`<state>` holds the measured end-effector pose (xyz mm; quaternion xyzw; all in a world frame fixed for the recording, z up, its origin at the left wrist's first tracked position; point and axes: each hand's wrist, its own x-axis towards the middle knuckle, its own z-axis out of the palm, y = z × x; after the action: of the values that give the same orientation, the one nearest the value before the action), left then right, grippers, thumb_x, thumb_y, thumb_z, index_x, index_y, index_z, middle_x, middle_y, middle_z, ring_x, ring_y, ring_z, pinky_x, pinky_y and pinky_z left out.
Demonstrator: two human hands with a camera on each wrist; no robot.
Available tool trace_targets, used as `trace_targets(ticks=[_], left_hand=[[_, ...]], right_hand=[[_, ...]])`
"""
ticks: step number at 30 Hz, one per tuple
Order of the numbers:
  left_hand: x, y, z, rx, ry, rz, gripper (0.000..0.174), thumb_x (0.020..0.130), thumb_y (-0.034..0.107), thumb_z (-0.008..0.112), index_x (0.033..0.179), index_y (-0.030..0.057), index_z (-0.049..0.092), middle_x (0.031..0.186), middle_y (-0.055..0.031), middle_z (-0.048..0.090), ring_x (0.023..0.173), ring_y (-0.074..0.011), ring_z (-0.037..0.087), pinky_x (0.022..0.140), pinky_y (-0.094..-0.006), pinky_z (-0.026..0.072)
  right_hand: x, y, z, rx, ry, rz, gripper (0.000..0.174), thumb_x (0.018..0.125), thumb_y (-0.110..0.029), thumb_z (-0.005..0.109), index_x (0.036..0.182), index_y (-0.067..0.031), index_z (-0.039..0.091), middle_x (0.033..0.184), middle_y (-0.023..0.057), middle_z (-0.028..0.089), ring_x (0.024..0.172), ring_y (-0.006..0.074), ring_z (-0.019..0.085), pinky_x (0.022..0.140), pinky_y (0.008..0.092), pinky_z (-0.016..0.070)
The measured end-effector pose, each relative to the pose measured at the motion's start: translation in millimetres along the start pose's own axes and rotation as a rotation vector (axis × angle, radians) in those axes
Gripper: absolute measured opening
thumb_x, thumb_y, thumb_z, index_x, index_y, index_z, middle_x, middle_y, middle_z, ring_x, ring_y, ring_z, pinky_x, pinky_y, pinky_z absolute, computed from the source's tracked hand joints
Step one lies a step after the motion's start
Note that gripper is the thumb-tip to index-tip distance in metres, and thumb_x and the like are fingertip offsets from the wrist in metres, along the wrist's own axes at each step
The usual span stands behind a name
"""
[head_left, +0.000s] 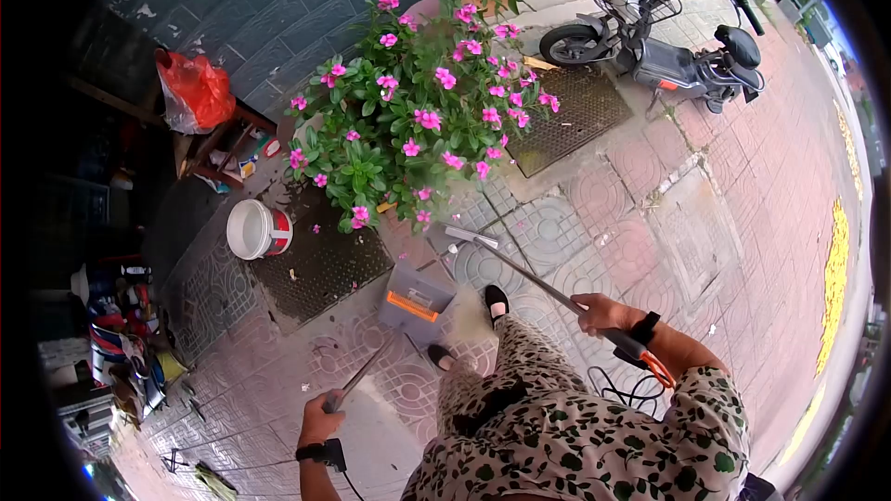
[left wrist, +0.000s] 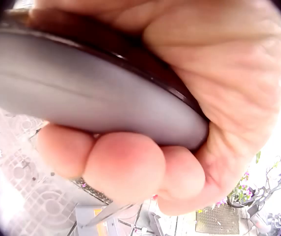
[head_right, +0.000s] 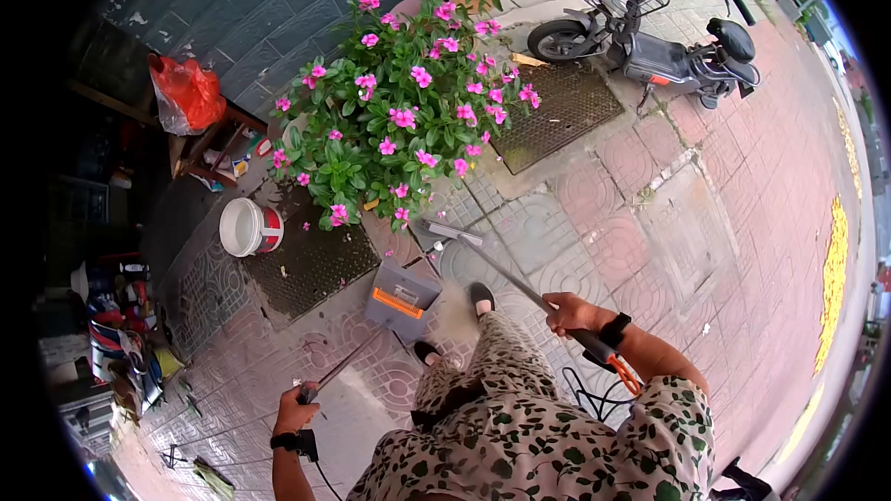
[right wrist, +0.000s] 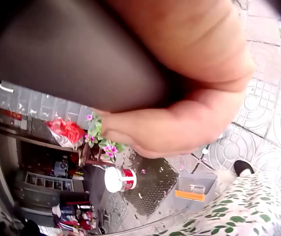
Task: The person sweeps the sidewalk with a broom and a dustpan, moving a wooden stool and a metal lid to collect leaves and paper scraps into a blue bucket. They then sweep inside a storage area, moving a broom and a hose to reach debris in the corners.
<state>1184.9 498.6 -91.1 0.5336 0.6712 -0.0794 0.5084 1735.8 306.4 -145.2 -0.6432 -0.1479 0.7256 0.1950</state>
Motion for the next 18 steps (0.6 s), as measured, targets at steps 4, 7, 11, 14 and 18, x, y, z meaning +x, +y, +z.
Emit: trace_targets(ticks=[4, 7, 11, 14, 18], left_hand=[[-5.7, 9.7, 2.4, 0.009, 0.033, 0.008, 0.039, 0.063, 0.0, 0.062, 0.102, 0.0074, 0.063, 0.059, 0.0034, 0.048, 0.045, -0.0069, 0.042, 0.042, -0.0236, 0.0339], [-6.6, 10.3, 2.1, -0.024, 0.023, -0.016, 0.039, 0.063, 0.0, 0.062, 0.101, 0.0071, 0.064, 0.061, 0.0041, 0.048, 0.046, -0.0063, 0.042, 0.043, -0.0231, 0.0343], [-6.6, 10.0, 4.0, 0.003, 0.023, 0.022, 0.04, 0.063, -0.001, 0.062, 0.103, 0.0062, 0.063, 0.062, 0.0046, 0.047, 0.049, -0.0053, 0.041, 0.045, -0.0226, 0.0343], [-10.3, 10.9, 6.5, -0.01, 0.048, 0.031, 0.042, 0.063, 0.001, 0.061, 0.104, 0.0062, 0.064, 0.062, 0.0037, 0.048, 0.051, -0.0059, 0.042, 0.048, -0.0226, 0.0362], [-6.3, -12.3, 7.1, -0.003, 0.064, 0.103, 0.042, 0.062, 0.006, 0.061, 0.104, 0.0048, 0.063, 0.064, 0.0003, 0.053, 0.057, -0.0095, 0.048, 0.057, -0.0227, 0.0399]], right_hand=[[-14.6, -23.9, 6.4, -0.022, -0.025, 0.017, 0.071, 0.073, 0.001, 0.05, 0.139, -0.0033, 0.024, 0.062, 0.0055, 0.051, 0.049, 0.012, 0.048, 0.042, 0.0254, 0.04], [34.4, -16.1, 12.1, -0.335, 0.138, -0.114, 0.073, 0.073, -0.006, 0.053, 0.138, -0.0029, 0.021, 0.06, 0.0057, 0.05, 0.048, 0.0142, 0.05, 0.042, 0.0281, 0.0423], [71.9, -21.4, 50.5, -0.365, 0.137, -0.191, 0.058, 0.069, -0.009, 0.055, 0.122, 0.0034, 0.036, 0.058, 0.0118, 0.055, 0.044, 0.0187, 0.054, 0.04, 0.0324, 0.0456], [71.3, -2.5, 89.5, -0.449, -0.07, -0.144, 0.065, 0.074, -0.008, 0.054, 0.131, 0.0044, 0.026, 0.062, 0.0081, 0.054, 0.048, 0.0155, 0.051, 0.042, 0.0286, 0.042], [43.0, -3.2, 134.9, -0.063, -0.322, -0.008, 0.064, 0.072, -0.002, 0.053, 0.132, -0.0031, 0.033, 0.063, 0.0048, 0.051, 0.048, 0.013, 0.049, 0.042, 0.0246, 0.0394]])
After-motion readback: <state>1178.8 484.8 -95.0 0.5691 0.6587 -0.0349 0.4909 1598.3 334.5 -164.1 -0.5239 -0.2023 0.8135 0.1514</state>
